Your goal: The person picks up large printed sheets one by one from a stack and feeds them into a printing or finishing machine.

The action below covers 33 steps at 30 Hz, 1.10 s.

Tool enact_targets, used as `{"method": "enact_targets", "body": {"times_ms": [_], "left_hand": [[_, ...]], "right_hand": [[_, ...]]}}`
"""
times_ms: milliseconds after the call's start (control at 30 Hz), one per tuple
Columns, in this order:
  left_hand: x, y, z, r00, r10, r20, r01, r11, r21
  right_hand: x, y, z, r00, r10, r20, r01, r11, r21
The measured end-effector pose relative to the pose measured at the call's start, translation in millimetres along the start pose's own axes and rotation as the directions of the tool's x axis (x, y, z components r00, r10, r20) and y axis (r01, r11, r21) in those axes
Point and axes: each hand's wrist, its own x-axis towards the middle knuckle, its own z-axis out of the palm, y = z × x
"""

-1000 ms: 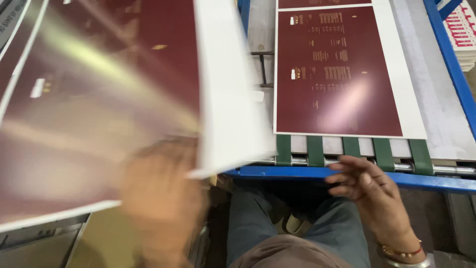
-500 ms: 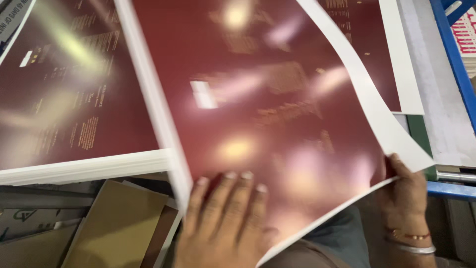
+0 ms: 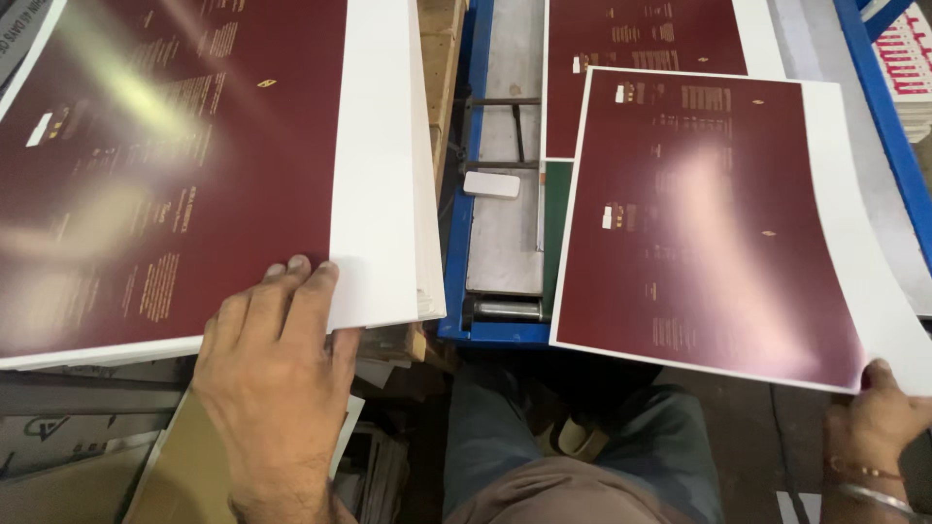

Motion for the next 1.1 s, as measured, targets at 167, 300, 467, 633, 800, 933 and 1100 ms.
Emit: {"method": "enact_targets", "body": {"times_ms": [167,300,467,633,800,933,1100], "left_hand": [[0.8,1.9,-4.5,1.0,-0.012,-0.017,0.012,1.0,-0.014],[3.5,4.0,-7.1,0.999,-0.012,-0.036,0.013,1.0,0.017],[6.0,6.4,-4.1,0.997,-0.052,-0.063,0.053,0.999,0.01],[4.5,6.1,-4.5,0.994,-0.045,-0.103,0.047,0.999,0.022],[-0.7,2.4,-2.5,0.997,-0.026,-0.073,0.027,1.0,0.009],[-1.0,-1.2,0.7,0.998,-0.05,-0.034,0.05,0.999,-0.001],[-2.5,-0.1,0.4,0.999,-0.021,-0.045,0.022,1.0,0.015]], "right_hand": [[-17.0,20.5,-52.6,0.979,-0.118,0.164,0.162,0.943,-0.291],[-36.0,33.3,-89.2,0.992,-0.07,0.105,0.102,0.934,-0.341],[-51.5,29.5,-112.7,0.994,-0.056,0.089,0.086,0.92,-0.381],[-50.9,19.9,-91.4,0.993,-0.062,0.103,0.095,0.928,-0.36],[-16.2,17.5,-44.2,0.984,-0.112,0.142,0.14,0.967,-0.211],[-0.4,26.7,-15.8,0.978,-0.122,0.17,0.154,0.971,-0.184],[4.2,33.6,-6.8,0.972,0.139,0.187,-0.102,0.976,-0.193]]}}
